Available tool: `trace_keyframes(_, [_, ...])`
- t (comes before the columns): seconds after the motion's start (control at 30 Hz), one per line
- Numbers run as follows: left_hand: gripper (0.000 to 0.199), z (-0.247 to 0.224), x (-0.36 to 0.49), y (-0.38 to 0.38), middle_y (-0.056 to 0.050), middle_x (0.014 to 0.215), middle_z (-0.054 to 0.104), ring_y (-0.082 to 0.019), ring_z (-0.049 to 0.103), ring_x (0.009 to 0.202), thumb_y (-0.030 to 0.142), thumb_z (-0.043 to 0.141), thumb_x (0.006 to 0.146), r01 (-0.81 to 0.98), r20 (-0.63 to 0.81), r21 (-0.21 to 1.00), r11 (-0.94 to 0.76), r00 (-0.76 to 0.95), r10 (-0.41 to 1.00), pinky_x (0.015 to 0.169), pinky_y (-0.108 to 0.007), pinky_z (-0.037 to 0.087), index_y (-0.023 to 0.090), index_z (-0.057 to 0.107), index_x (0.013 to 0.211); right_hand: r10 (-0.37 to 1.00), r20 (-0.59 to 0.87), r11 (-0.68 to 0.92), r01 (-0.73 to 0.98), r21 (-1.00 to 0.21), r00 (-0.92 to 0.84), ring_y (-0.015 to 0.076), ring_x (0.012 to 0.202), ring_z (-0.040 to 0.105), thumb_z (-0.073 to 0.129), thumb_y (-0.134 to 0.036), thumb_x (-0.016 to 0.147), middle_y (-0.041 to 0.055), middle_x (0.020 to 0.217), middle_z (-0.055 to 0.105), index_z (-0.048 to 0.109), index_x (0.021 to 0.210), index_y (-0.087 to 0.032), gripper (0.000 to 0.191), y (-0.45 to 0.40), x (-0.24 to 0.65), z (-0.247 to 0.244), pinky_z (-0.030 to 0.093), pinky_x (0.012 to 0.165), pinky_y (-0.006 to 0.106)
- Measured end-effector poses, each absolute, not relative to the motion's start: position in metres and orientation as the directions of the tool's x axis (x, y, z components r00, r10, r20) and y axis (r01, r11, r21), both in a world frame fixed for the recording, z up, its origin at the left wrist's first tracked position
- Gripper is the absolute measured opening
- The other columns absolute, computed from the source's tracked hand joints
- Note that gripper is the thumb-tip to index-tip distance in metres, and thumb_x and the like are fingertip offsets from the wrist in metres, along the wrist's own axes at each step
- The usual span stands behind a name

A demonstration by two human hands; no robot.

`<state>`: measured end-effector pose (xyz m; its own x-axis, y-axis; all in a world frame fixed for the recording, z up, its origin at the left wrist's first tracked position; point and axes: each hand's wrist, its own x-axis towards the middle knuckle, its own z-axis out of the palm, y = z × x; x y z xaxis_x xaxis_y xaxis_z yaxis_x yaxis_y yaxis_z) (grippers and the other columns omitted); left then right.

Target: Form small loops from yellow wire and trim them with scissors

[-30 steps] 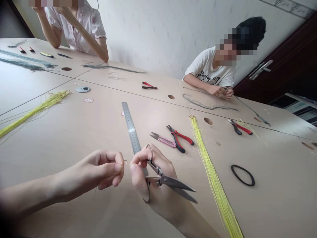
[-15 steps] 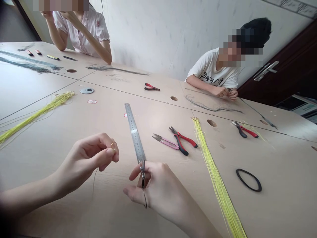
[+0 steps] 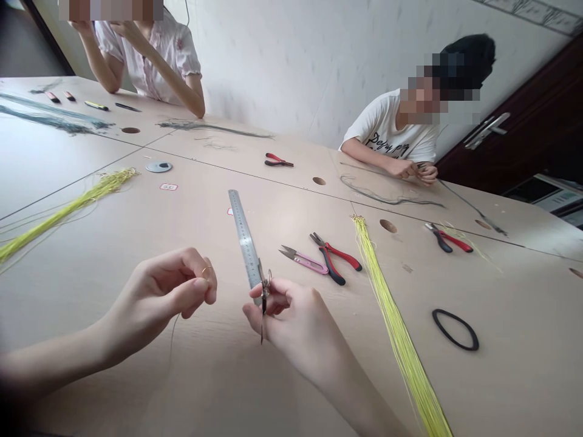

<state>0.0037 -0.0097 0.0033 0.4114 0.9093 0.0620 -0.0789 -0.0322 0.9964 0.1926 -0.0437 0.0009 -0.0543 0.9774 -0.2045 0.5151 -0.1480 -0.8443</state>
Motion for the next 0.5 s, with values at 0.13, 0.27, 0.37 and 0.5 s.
trace_keyframes(0.13, [0.014,0.003,0.003,-0.009,0.003,0.059,0.059,-0.007,0.04,0.047,0.017,0.057,0.075,-0.094,0.061,0.995,-0.025,0.407,0.911,0.045,-0.02,0.034,0.018,0.053,0.061,0.993,-0.019,0.055,0.612,-0.789,-0.115,0.0157,0.06,0.056,0.059,-0.036,0.08,-0.0005,0.063,0.056,0.064,0.078,-0.021,0.016,-0.046,0.189,0.008,0.049,0.055,0.029])
trace_keyframes(0.27, [0.014,0.003,0.003,-0.009,0.004,0.06,0.06,-0.006,0.041,0.047,0.012,0.056,0.074,-0.124,0.058,0.992,-0.005,0.421,0.905,0.045,-0.019,0.034,0.018,0.053,0.062,0.971,0.087,0.212,0.638,-0.74,-0.221,0.0142,0.064,0.052,0.055,-0.025,0.078,0.0017,0.076,0.048,0.053,0.065,-0.02,0.013,-0.049,0.188,0.008,0.048,0.054,0.027])
trace_keyframes(0.37, [0.015,0.003,0.003,-0.009,0.004,0.06,0.06,-0.005,0.041,0.048,0.011,0.056,0.075,-0.129,0.068,0.991,-0.014,0.424,0.903,0.046,-0.018,0.035,0.018,0.053,0.062,0.951,0.046,0.236,0.619,-0.749,-0.307,0.0149,0.068,0.05,0.05,-0.022,0.079,0.0018,0.079,0.045,0.045,0.066,-0.021,0.014,-0.052,0.188,0.008,0.048,0.059,0.029])
trace_keyframes(0.5, [0.016,0.003,0.001,-0.009,0.004,0.06,0.06,-0.006,0.042,0.049,0.014,0.057,0.078,-0.134,0.076,0.991,-0.018,0.443,0.893,0.046,-0.019,0.035,0.018,0.054,0.063,0.926,-0.084,0.195,0.658,-0.727,-0.367,0.0169,0.069,0.049,0.053,-0.021,0.072,0.0018,0.078,0.045,0.038,0.062,-0.021,0.018,-0.056,0.188,0.013,0.045,0.061,0.034])
